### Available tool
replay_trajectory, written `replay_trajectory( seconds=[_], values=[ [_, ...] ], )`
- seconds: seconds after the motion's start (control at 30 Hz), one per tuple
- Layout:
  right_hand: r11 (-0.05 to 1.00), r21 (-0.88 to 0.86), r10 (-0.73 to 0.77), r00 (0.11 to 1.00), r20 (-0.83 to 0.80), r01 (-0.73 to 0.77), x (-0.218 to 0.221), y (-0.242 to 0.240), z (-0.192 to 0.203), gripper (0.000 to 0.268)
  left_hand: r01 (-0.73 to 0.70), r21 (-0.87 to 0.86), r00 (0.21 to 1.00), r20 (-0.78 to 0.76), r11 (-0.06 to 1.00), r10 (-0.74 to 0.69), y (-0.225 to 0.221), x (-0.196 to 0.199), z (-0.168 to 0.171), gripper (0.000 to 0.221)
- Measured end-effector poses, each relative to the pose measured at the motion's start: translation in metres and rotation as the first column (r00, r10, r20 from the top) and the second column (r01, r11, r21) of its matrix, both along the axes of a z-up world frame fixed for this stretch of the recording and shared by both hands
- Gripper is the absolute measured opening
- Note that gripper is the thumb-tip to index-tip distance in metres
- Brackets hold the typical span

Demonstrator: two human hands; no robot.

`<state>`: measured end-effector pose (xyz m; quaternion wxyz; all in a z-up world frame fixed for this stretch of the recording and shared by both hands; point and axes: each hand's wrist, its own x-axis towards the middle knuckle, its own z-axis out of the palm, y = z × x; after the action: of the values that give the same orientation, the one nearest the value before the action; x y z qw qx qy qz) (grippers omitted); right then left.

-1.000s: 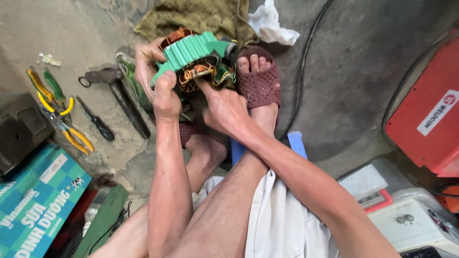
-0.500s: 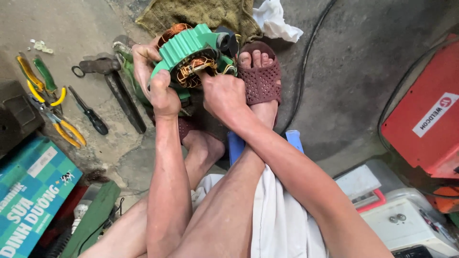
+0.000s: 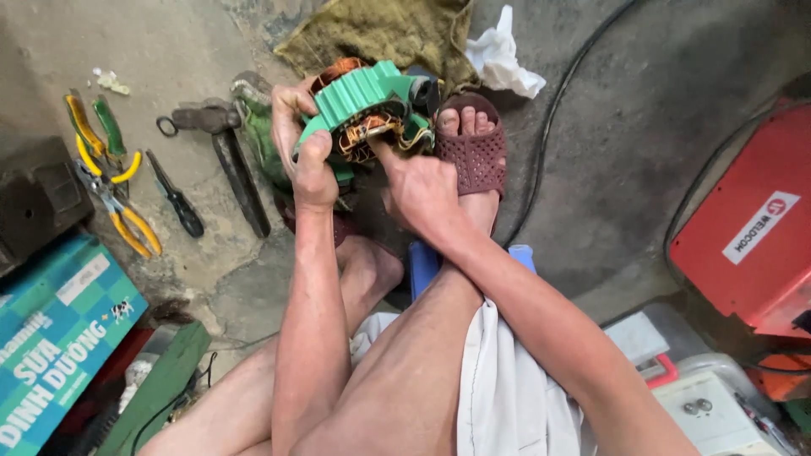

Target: Cleaning and inspecting the copper windings of an electric motor stator in a workshop environment.

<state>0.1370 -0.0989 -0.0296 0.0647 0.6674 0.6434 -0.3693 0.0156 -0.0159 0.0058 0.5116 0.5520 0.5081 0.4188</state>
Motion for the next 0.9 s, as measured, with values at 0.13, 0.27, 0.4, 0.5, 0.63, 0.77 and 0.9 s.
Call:
replay_trajectory(
  seconds=[0.13,0.27,0.4,0.5,0.63,0.77,0.9],
  values=[
    [0.951,-0.284,-0.179,0.967,-0.18,0.123,0.005,0.022,0.018,0.073,0.035,-0.003,0.998,0.059,0.999,-0.035,-0.004,-0.001,-0.006,0.018],
    [0.899,-0.392,-0.314,0.913,-0.262,0.197,0.016,0.018,0.031,0.083,0.05,0.031,0.999,-0.012,0.998,-0.049,-0.005,-0.003,-0.005,0.028],
    [0.91,-0.35,-0.318,0.915,-0.249,0.221,0.015,0.012,0.025,0.074,0.033,0.009,0.999,-0.031,0.999,-0.032,0.001,0.001,0.0,0.022],
    [0.935,-0.094,-0.35,0.845,-0.405,0.342,0.011,-0.007,0.007,0.059,0.053,-0.019,0.995,0.091,0.998,-0.051,-0.001,-0.002,0.0,0.022],
    [0.906,0.275,-0.25,0.93,-0.268,0.323,0.006,-0.004,-0.012,0.015,0.024,-0.007,0.999,0.043,1.0,-0.023,0.0,-0.003,-0.004,0.016],
    [0.921,0.374,-0.123,0.992,0.005,0.112,-0.006,0.004,-0.028,0.015,0.029,-0.01,0.999,0.02,1.0,-0.029,-0.002,-0.003,0.001,0.015],
    [0.92,0.391,-0.083,0.992,0.098,0.038,-0.007,0.007,-0.037,0.023,0.036,-0.013,0.999,0.033,0.999,-0.036,-0.002,-0.006,0.0,0.013]
  ],
)
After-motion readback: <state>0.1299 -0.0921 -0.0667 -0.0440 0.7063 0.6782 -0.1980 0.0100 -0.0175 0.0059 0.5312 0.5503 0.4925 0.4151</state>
